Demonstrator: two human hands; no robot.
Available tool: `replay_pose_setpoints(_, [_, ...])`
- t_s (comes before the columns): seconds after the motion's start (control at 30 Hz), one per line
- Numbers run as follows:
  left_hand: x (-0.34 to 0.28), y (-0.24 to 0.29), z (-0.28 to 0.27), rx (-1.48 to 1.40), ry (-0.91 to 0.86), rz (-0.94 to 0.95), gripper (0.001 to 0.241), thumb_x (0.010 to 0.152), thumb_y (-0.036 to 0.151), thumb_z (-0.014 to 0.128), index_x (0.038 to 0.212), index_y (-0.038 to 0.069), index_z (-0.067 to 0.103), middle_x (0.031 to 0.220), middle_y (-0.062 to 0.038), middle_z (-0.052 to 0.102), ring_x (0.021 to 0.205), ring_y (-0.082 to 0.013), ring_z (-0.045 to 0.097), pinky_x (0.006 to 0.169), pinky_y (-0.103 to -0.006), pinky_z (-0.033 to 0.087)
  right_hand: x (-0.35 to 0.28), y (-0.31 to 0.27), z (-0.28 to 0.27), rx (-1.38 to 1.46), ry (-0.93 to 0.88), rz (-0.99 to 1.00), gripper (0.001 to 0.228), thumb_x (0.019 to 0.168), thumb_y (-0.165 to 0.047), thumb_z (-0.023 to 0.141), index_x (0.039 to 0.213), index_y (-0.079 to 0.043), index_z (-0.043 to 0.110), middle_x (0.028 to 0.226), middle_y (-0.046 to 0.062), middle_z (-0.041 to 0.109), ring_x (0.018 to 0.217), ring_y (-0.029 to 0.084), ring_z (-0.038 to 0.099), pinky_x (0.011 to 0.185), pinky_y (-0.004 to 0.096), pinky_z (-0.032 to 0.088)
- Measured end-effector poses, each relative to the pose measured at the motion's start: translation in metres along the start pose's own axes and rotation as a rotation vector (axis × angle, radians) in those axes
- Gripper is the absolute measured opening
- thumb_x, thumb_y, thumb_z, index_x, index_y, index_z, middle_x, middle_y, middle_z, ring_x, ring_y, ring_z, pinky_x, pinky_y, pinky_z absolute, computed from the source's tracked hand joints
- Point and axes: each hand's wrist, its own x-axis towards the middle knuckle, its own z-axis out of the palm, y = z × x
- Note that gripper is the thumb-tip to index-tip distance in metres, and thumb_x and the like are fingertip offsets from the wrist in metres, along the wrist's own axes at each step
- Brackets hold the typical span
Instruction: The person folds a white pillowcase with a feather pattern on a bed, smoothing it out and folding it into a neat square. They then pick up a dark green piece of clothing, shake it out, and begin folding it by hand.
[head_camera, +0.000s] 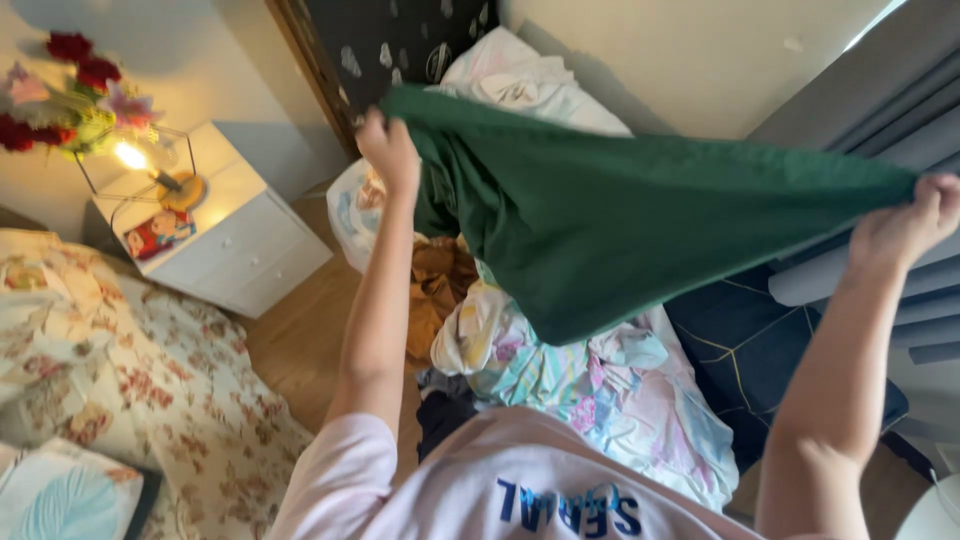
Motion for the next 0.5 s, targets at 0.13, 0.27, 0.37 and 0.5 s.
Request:
replay_pose_setpoints(0.13, [-0.065, -0.078, -0.005, 0.080, -0.345, -0.185, 0.009, 0.075, -0.006, 0.056, 0.078, -0.001, 0.063, 0.074, -0.007, 0.059, 0.066, -0.0193, 0.050, 0.064, -0.0303, 0.046, -0.027, -0.038, -0.036, -0.064, 0.247, 0.295, 0.011, 0.111, -0.019, 0.059, 0.102, -0.015, 0.060, 0.108, 0.000, 0.062, 0.106, 0.014, 0.062, 0.107, 0.033, 0.058])
replay_pose_setpoints(0.27, [-0.115, -0.102, -0.027, 0.177, -0.882, -0.304, 0.007, 0.092, 0.003, 0.065, 0.090, -0.002, 0.070, 0.077, -0.007, 0.068, 0.056, -0.0145, 0.052, 0.056, -0.0285, 0.045, -0.047, -0.038, -0.035, -0.265, 0.038, 0.238, 0.023, 0.115, 0.000, 0.040, 0.110, -0.018, 0.052, 0.114, 0.002, 0.051, 0.106, 0.016, 0.049, 0.105, 0.034, 0.046])
replay_pose_setpoints(0.37, [-0.116, -0.098, -0.041, 0.135, -0.935, -0.383, 0.015, 0.095, 0.008, 0.066, 0.105, -0.002, 0.067, 0.082, -0.007, 0.071, 0.054, -0.0119, 0.050, 0.053, -0.0273, 0.042, -0.042, 0.024, -0.078, -0.300, 0.145, 0.208, 0.027, 0.103, 0.005, 0.038, 0.106, -0.015, 0.057, 0.108, 0.006, 0.055, 0.101, 0.021, 0.054, 0.105, 0.042, 0.053])
replay_pose_setpoints(0.5, [-0.101, -0.065, -0.074, 0.042, -0.936, -0.351, 0.030, 0.093, 0.004, 0.066, 0.121, 0.001, 0.073, 0.082, -0.002, 0.069, 0.060, -0.0090, 0.047, 0.057, -0.0238, 0.041, -0.031, 0.077, -0.115, -0.203, 0.351, 0.234, 0.028, 0.091, -0.002, 0.039, 0.099, -0.015, 0.062, 0.109, 0.013, 0.059, 0.106, 0.031, 0.064, 0.104, 0.055, 0.061])
